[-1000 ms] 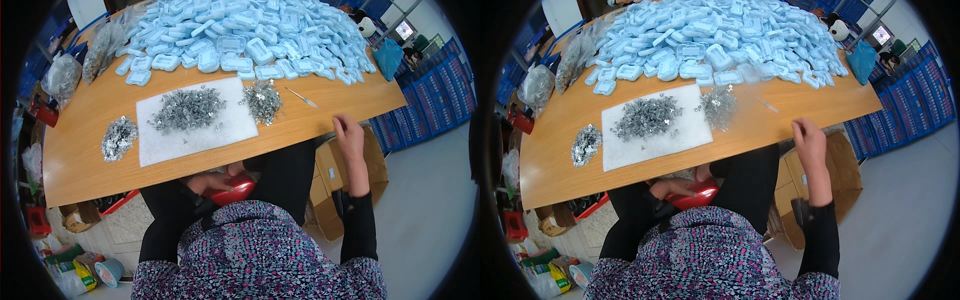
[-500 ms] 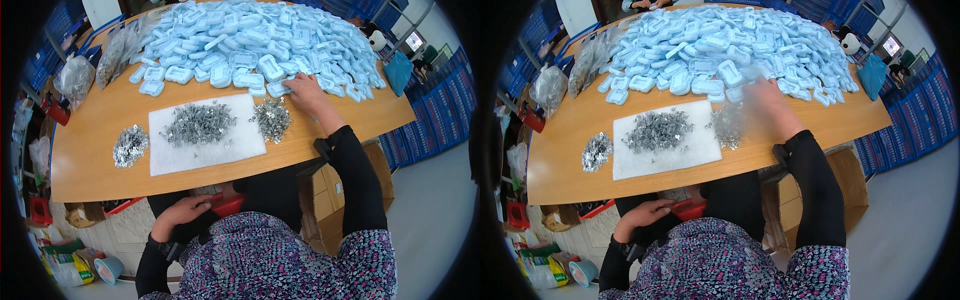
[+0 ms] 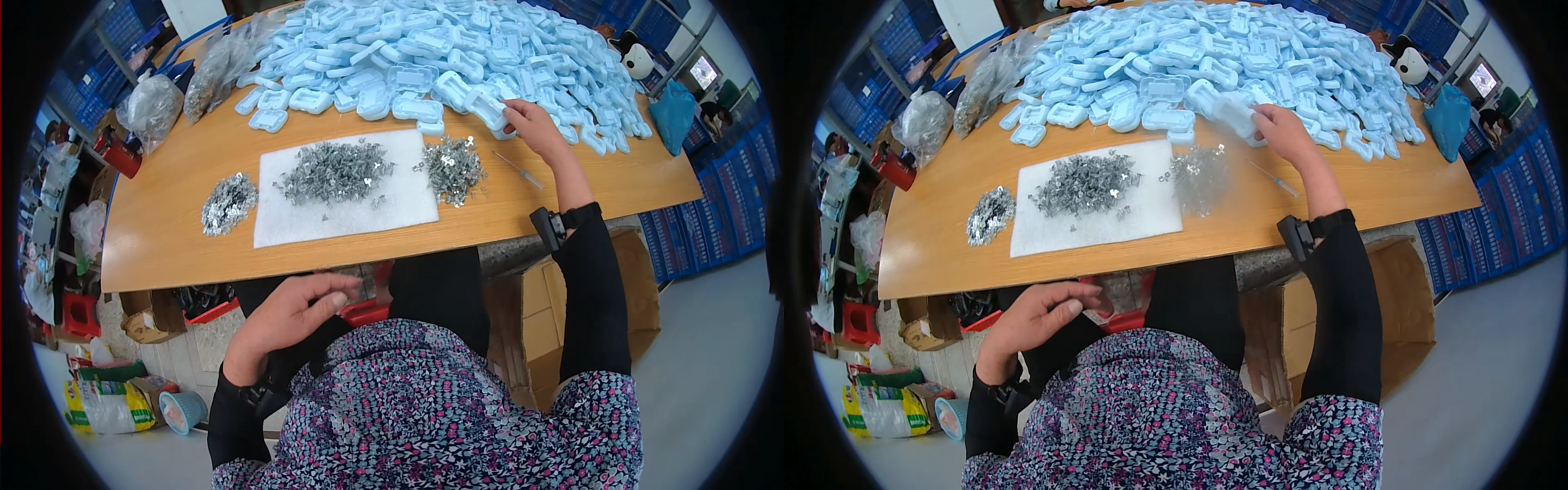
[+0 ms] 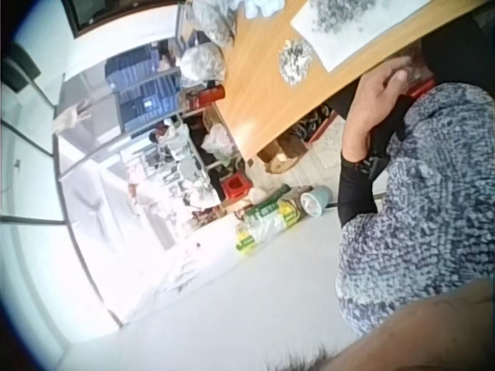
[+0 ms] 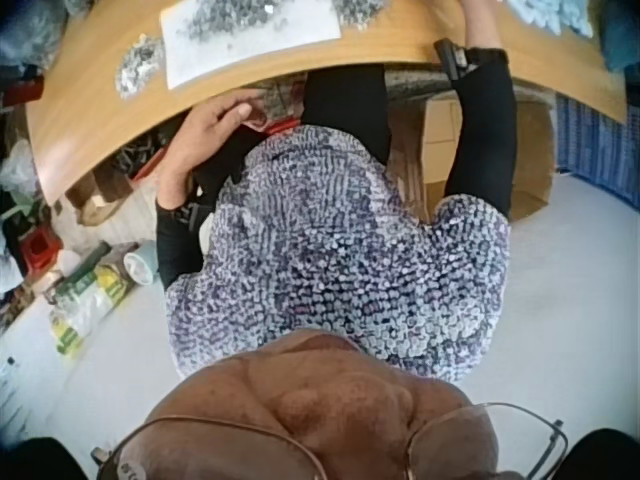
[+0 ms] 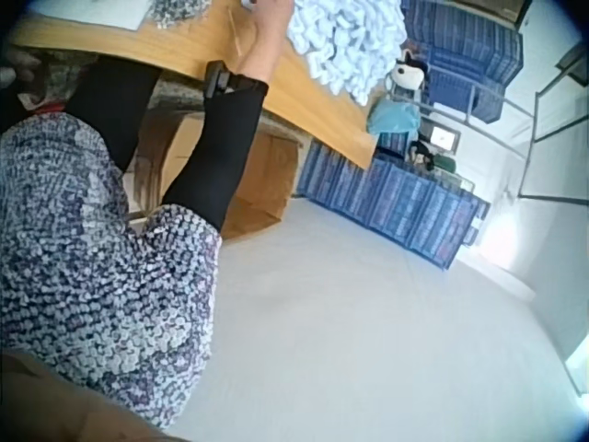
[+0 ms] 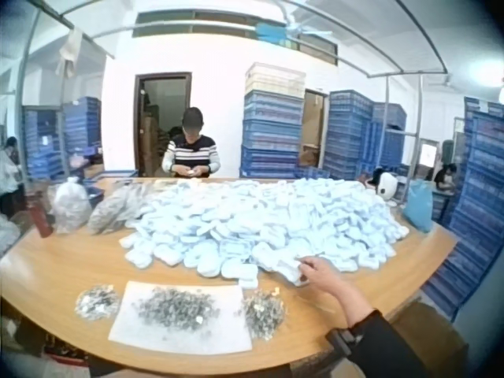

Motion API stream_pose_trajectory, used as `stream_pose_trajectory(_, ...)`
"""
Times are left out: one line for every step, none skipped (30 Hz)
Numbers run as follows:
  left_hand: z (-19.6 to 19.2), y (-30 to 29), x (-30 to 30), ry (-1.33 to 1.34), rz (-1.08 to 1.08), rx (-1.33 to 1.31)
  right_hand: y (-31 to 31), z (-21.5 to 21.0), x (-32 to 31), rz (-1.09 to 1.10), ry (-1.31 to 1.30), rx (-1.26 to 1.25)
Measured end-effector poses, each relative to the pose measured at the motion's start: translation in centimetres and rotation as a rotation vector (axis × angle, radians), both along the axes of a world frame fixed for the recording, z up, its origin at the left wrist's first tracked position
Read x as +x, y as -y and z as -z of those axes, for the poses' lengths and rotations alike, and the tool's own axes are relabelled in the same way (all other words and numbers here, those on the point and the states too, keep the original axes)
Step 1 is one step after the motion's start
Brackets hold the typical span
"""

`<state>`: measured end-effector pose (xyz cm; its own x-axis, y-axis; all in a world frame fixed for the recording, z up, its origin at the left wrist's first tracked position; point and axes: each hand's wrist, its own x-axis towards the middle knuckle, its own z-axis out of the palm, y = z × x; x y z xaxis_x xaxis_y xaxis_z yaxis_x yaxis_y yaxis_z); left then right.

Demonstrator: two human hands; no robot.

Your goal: Assembling small metal springs and connectors into light blue plastic housings.

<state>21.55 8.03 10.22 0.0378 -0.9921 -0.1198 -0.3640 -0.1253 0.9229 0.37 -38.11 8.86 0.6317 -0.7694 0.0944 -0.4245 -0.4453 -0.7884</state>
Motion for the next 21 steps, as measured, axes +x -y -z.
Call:
stream_pose_trajectory(-0.8,0.4,-0.5,-0.057,-0.032,0.028,-1.2,-0.9,0.1,-0.012,0.004,0.001)
stream_pose_trajectory(-1.6,0.9,-0.8,-0.055,-0.043,0.029,-2.7,-1.5,-0.3,-0.051,0.125,0.165)
stream_pose_trajectory(-2.3,1.2,-1.2,-0.152,-0.065,0.072,-4.6,-1.9,-0.3,-0.097,0.24,0.333)
stream_pose_trajectory(-2.7,1.7,-1.6,-0.25,-0.077,0.114,-6.1,-1.6,-0.5,-0.139,0.314,0.432)
stream_pose_trajectory(-2.7,2.5,-2.2,-0.254,-0.086,0.116,-7.8,-1.2,-0.6,-0.18,0.387,0.533)
stream_pose_trajectory(-2.7,3.2,-2.8,-0.358,-0.173,0.01,-10.6,-1.6,-0.5,-0.253,0.412,0.672)
stream_pose_trajectory(-2.2,3.7,-3.3,-0.46,-0.267,-0.094,-13.7,-1.4,-0.1,-0.328,0.433,0.817)
stream_pose_trajectory(-1.7,4.5,-3.8,-0.463,-0.281,-0.088,-16.6,-0.4,0.3,-0.354,0.49,0.837)
stream_pose_trajectory(-1.5,5.1,-4.3,-0.582,-0.316,-0.155,-19.5,0.1,0.7,-0.378,0.548,0.852)
stream_pose_trajectory(-1.1,5.7,-4.9,-0.703,-0.346,-0.22,-22.1,-0.6,0.8,-0.489,0.552,0.98)
stream_pose_trajectory(-1.1,6.2,-5.6,-0.708,-0.348,-0.216,-24.3,-1.6,0.9,-0.599,0.558,1.105)
stream_pose_trajectory(-1.4,6.7,-6.3,-0.735,-0.354,-0.274,-25.7,-1.0,1.1,-0.601,0.534,1.117)
stream_pose_trajectory(-1.4,7.1,-6.7,-0.763,-0.361,-0.331,-26.6,-0.3,1.3,-0.604,0.509,1.131)
stream_pose_trajectory(-1.2,7.6,-6.7,-0.775,-0.423,-0.338,-27.3,-0.4,1.4,-0.575,0.518,1.16)
stream_pose_trajectory(-1.1,7.8,-6.3,-0.777,-0.426,-0.333,-27.0,-0.6,1.2,-0.573,0.516,1.166)
stream_pose_trajectory(-1.0,7.8,-5.6,-0.796,-0.414,-0.312,-26.5,-0.8,0.8,-0.567,0.407,0.973)
stream_pose_trajectory(-0.9,7.8,-5.0,-0.817,-0.401,-0.291,-25.8,-0.9,0.4,-0.556,0.298,0.78)
stream_pose_trajectory(-1.1,7.8,-4.5,-0.762,-0.457,-0.25,-24.7,-0.7,-0.2,-0.455,0.251,0.695)
stream_pose_trajectory(-0.9,7.7,-3.7,-0.765,-0.464,-0.245,-23.0,0.1,-0.9,-0.417,0.227,0.464)
stream_pose_trajectory(-0.7,7.5,-2.9,-0.763,-0.458,-0.214,-21.3,0.0,-1.8,-0.348,0.185,0.398)
stream_pose_trajectory(-0.5,7.4,-2.4,-0.76,-0.459,-0.186,-19.9,-0.4,-2.5,-0.287,0.142,0.333)
